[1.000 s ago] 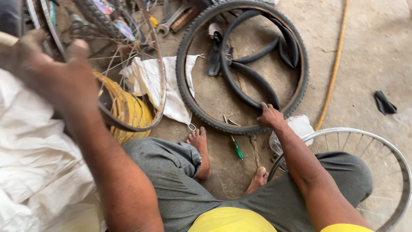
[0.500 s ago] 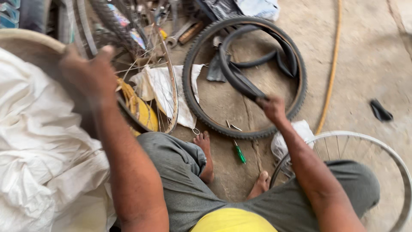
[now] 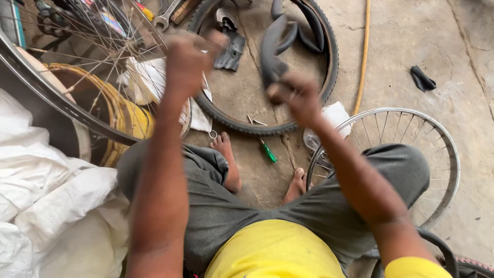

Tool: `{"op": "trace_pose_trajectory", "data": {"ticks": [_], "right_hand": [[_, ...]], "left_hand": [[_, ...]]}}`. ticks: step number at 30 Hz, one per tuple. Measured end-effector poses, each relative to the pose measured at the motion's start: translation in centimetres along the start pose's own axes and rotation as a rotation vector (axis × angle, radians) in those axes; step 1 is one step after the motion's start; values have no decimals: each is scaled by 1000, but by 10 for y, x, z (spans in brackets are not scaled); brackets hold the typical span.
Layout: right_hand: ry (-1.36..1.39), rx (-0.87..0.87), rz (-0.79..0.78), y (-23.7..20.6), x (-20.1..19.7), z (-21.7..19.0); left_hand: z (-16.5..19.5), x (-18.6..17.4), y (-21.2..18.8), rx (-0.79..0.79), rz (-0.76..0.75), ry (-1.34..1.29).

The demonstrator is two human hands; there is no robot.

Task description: The person removes a bicycle tire from the rim using a tire lever and their hands. They then remove the inner tube from the tire and inspect it by inflating it with a hand pump.

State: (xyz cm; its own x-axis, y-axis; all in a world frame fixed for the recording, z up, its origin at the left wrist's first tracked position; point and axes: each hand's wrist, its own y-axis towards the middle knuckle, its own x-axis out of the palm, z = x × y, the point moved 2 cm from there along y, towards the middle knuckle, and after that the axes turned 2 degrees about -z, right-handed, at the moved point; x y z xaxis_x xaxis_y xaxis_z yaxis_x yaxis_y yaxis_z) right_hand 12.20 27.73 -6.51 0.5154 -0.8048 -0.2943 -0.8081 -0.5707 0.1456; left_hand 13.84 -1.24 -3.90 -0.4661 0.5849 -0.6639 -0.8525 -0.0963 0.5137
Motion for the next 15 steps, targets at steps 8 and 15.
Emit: {"op": "trace_pose_trajectory", "data": {"ticks": [8, 15], "right_hand": [[-24, -248, -597, -84, 100, -29], [-68, -86, -504, -76, 79, 33]], "left_hand": [[-12, 151, -57, -914, -664, -162], [-4, 160, -74, -1047, -854, -256]]}}
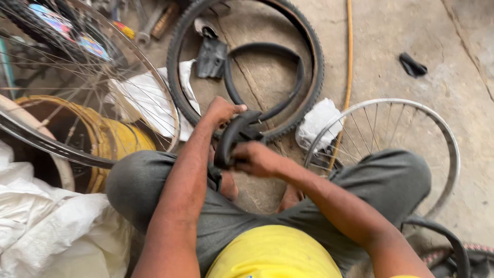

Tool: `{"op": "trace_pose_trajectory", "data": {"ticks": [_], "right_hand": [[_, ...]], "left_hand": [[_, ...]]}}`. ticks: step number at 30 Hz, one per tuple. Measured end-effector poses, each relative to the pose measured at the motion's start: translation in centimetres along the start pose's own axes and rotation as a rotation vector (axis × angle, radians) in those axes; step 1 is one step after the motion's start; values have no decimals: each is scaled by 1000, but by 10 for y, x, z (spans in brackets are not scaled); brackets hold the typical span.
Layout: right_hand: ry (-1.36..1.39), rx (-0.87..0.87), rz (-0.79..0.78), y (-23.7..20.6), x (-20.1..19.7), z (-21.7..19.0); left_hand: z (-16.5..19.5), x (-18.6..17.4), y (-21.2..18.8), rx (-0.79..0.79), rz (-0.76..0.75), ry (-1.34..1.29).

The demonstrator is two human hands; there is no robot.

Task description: The person removes a bicycle tire from the rim using a tire lever and their hands. They then remove the inner tube from the tire and inspect it by inflating it with a hand pump.

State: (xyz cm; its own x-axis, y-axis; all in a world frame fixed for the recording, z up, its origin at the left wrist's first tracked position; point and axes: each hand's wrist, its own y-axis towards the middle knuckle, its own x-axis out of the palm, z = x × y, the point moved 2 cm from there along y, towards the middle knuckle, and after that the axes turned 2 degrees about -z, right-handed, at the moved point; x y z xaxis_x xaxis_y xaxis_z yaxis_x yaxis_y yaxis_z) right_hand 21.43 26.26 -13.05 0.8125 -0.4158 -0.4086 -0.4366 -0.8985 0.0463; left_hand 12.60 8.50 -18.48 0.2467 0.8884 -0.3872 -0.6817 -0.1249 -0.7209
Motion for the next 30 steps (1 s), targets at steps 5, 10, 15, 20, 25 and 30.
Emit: {"op": "trace_pose_trajectory", "data": {"ticks": [5, 10, 15, 20, 25, 30], "right_hand": [[-199, 210, 20, -1, -4, 28], [-161, 252, -198, -7, 1, 35], [-224, 226, -325, -13, 21, 38], [-320, 355, -605, -20, 69, 20], [-408, 403, -683, -32, 79, -5], [-404, 418, -653, -38, 79, -6]], "left_hand": [[-14, 25, -2, 7, -34, 359], [-33, 37, 3, -6, -28, 502], [-41, 34, -9, -56, -57, 415], [-41, 45, -29, -47, 6, 447], [-49, 70, -19, -9, 20, 397], [-44, 82, -8, 119, 131, 391]]}}
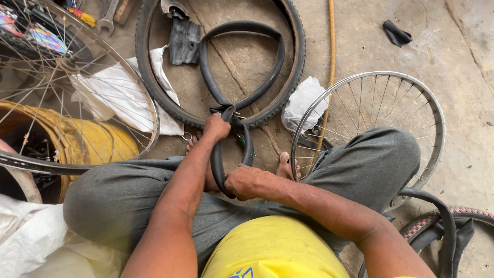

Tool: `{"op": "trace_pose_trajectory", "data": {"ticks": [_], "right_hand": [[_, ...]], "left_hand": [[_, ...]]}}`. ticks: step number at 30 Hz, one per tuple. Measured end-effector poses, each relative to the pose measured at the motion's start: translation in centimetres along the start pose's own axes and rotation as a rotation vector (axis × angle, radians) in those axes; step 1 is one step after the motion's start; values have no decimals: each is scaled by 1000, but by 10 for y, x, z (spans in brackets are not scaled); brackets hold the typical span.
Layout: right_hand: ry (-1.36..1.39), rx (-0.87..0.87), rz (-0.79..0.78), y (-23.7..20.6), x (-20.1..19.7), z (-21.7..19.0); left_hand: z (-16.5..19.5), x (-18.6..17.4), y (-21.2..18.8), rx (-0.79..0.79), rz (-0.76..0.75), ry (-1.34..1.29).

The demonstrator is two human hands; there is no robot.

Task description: The person removes a bicycle tire from the rim using a tire lever and their hands. They then remove the inner tube from the tire and inspect it by inflating it with a hand pump.

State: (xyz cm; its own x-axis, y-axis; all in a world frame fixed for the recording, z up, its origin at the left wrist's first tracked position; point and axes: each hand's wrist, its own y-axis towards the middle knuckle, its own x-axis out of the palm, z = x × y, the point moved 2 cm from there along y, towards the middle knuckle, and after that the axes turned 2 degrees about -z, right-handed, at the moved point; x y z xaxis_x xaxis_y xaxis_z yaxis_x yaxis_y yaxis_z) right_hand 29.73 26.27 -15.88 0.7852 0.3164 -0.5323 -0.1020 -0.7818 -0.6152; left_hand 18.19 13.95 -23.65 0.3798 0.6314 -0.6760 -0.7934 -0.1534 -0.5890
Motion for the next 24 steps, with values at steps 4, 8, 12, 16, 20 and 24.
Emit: {"op": "trace_pose_trajectory", "data": {"ticks": [4, 8, 12, 16, 20, 24], "right_hand": [[190, 212, 105, 15, -17, 42], [-94, 42, 1276, -18, -94, 114], [-190, 185, 2034, -91, -146, 187], [872, 271, 2036, -130, -137, 236], [1360, 450, 1495, -79, -86, 240], [1036, 833, 1068, -25, -33, 220]], "left_hand": [[29, -55, 17, 110, 102, -717], [63, -162, -8, 1007, 46, -1082], [55, -214, -59, 732, 139, -1325], [43, -161, -89, 537, 214, -1360], [35, -62, -62, 46, 393, -1501], [14, -26, -45, -278, 330, -1122]]}}
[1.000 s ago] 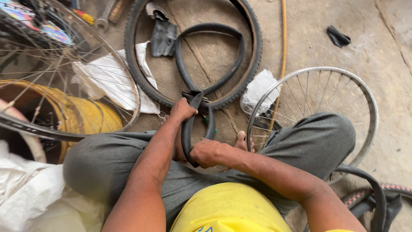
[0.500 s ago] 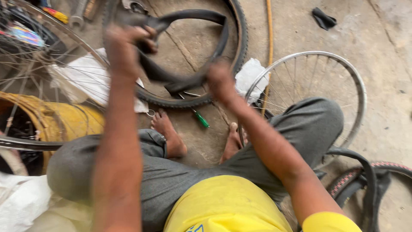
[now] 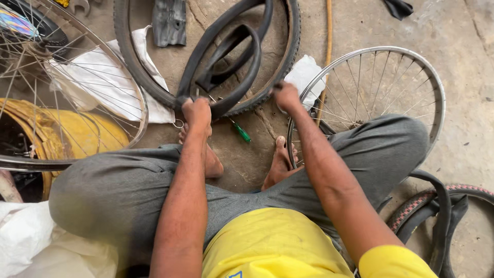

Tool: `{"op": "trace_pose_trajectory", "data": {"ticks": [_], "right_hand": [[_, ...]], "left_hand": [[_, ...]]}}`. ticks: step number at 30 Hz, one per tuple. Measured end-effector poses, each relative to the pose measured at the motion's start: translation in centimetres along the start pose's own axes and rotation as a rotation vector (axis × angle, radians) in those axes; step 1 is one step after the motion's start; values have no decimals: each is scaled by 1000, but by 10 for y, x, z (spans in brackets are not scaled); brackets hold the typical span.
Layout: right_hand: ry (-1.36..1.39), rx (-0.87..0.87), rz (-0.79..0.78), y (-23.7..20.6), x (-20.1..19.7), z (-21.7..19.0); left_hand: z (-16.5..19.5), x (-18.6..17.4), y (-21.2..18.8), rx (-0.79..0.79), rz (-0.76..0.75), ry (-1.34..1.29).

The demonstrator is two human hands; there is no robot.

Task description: The person removes a bicycle tire from the rim using a tire lever and their hands. They then remove the inner tube from the tire and inspect it by inflating it with a hand pump.

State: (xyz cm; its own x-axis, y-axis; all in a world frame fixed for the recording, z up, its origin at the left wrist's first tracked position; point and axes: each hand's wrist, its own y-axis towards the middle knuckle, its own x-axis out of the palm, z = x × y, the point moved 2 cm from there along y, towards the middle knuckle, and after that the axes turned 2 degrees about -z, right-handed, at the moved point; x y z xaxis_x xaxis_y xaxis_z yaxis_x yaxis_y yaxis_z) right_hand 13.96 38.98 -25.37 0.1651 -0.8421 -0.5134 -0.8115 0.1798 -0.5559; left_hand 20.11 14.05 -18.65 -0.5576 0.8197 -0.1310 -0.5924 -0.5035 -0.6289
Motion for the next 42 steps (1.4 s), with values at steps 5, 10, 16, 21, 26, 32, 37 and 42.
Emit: {"op": "trace_pose_trajectory", "data": {"ticks": [5, 10, 16, 21, 26, 32, 37, 42], "right_hand": [[-33, 225, 30, -20, 31, 21], [597, 408, -75, -24, 44, 13], [973, 483, -195, -18, 35, -7], [759, 276, -202, -3, 15, 0], [53, 64, 231, 23, -6, 26], [-266, -137, 592, 34, -59, 52], [-359, -104, 364, 26, -50, 67], [-455, 20, 135, 5, -7, 71]], "left_hand": [[-15, 6, 1, -296, -101, -1], [-10, 1, 16, -418, -68, -261], [-19, -2, 38, -333, -106, -389], [-18, 10, 43, -11, -46, -479], [-4, 30, 32, -7, -65, -427], [-9, 35, 26, -259, -46, -514], [-16, 31, 36, -84, -139, -492], [-25, 33, 36, -198, -82, -344]]}}
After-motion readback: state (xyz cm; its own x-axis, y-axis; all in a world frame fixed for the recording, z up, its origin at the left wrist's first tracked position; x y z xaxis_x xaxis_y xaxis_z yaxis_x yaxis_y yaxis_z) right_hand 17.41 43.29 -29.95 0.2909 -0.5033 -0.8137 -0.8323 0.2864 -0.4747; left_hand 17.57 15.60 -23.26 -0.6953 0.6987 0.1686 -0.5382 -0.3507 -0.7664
